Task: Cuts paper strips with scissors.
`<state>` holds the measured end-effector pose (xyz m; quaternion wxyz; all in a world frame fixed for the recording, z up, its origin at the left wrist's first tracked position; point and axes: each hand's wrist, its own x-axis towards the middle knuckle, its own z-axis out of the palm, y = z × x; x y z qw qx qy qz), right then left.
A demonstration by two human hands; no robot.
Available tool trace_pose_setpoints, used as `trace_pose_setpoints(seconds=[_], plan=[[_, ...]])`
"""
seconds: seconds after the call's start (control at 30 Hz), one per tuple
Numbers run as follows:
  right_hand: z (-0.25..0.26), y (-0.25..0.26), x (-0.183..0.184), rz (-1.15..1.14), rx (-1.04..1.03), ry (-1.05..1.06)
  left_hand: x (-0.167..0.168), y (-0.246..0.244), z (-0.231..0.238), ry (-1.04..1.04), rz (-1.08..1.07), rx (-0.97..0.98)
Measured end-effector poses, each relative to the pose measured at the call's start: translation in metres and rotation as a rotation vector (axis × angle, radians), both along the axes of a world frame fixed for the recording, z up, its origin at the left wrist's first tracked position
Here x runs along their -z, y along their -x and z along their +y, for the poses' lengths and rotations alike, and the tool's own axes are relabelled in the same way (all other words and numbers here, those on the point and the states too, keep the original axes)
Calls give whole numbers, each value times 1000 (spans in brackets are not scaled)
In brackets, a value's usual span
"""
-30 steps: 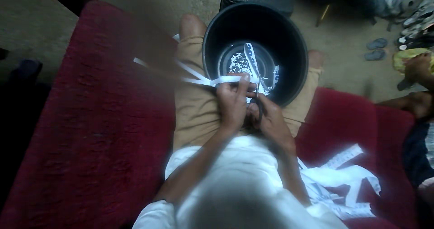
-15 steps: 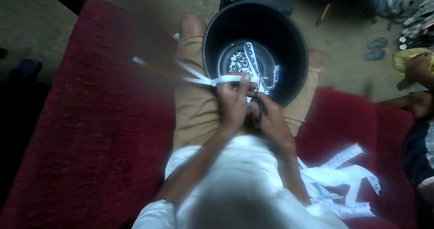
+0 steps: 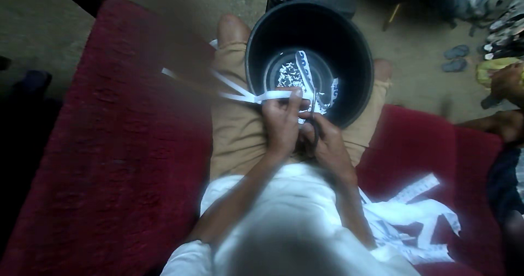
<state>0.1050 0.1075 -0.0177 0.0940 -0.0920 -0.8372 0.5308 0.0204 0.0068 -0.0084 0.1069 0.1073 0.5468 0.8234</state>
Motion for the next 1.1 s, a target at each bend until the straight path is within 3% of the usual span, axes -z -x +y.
trace_pose_setpoints(seconds=[0.5,0.8,1.1], plan=[[-1,3,-3,-14,-26,-56,-1,-1,-1,16,-1,0],[2,3,2,6,-55,81,-2,0,-1,-33,-43,13],[4,-3,-5,-80,-46,5,-3,2,-2,-62,-50,-2]])
